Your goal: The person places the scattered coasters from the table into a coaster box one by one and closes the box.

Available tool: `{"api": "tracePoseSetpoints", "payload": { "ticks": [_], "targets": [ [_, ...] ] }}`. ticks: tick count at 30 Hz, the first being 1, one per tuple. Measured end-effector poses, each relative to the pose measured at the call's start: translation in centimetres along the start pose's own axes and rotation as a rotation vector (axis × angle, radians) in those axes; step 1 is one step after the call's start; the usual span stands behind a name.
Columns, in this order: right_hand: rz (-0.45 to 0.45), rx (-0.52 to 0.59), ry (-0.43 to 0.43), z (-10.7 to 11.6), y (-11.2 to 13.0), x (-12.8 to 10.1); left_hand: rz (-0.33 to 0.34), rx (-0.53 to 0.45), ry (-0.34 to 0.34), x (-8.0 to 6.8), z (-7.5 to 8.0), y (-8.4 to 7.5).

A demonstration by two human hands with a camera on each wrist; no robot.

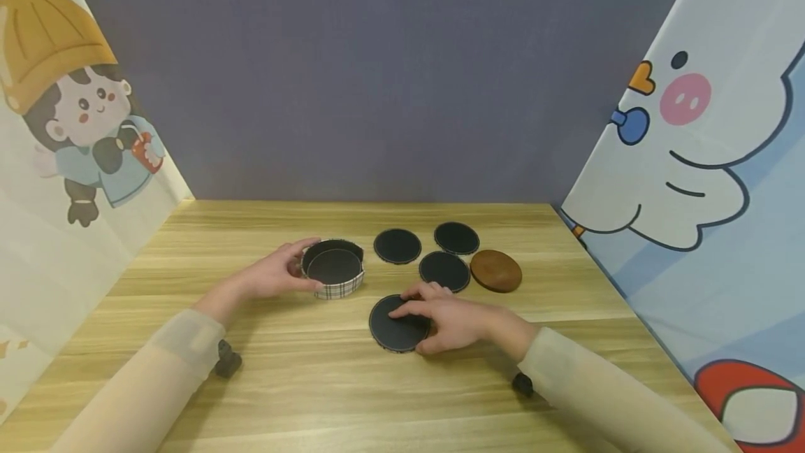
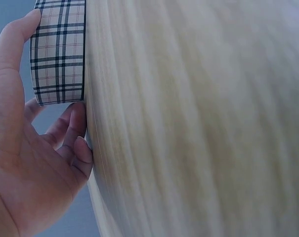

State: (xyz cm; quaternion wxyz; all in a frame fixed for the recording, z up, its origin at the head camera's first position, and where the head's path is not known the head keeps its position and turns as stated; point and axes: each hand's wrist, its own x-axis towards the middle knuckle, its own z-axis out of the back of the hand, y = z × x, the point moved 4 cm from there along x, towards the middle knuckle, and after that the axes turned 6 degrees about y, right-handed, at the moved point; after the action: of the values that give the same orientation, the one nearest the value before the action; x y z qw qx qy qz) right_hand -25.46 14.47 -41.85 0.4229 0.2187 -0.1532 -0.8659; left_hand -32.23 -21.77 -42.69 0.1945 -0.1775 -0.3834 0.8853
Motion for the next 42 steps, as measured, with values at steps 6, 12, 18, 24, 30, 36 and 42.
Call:
{"api": "tracePoseSetpoints", "payload": {
  "ticks": [6, 12, 18, 24, 30, 36, 42],
  "targets": [
    [-0.001, 0.028, -0.003, 0.0, -0.2, -0.1, -0.003, -0.009, 0.006, 0.0, 0.0, -0.1],
    [0.005, 0.039, -0.005, -0.2, -0.2, -0.2, -0.001, 0.009, -0.001, 0.0, 0.0, -0.2],
    [0.024, 0.040, -0.015, -0.3, 0.3, 0.0, -0.001, 0.026, -0.007, 0.0, 0.0, -0.2],
    [0.019, 0.037, -0.022, -0.3, 0.5, 0.2, -0.005, 0.027, -0.004, 0.0, 0.0, -0.3],
    [0.033, 0.020, -0.026, 0.1, 0.5, 0.9, -0.005, 0.016, -0.004, -0.1, 0.0, -0.4],
    [0.035, 0.024, 0.038, 0.1, 0.4, 1.9, -0.003, 0.022, -0.005, -0.1, -0.1, -0.4],
    [0.013, -0.016, 0.062, 0.0, 0.4, 2.6, 0.000, 0.021, -0.004, -0.2, -0.1, -0.4]
  ]
}}
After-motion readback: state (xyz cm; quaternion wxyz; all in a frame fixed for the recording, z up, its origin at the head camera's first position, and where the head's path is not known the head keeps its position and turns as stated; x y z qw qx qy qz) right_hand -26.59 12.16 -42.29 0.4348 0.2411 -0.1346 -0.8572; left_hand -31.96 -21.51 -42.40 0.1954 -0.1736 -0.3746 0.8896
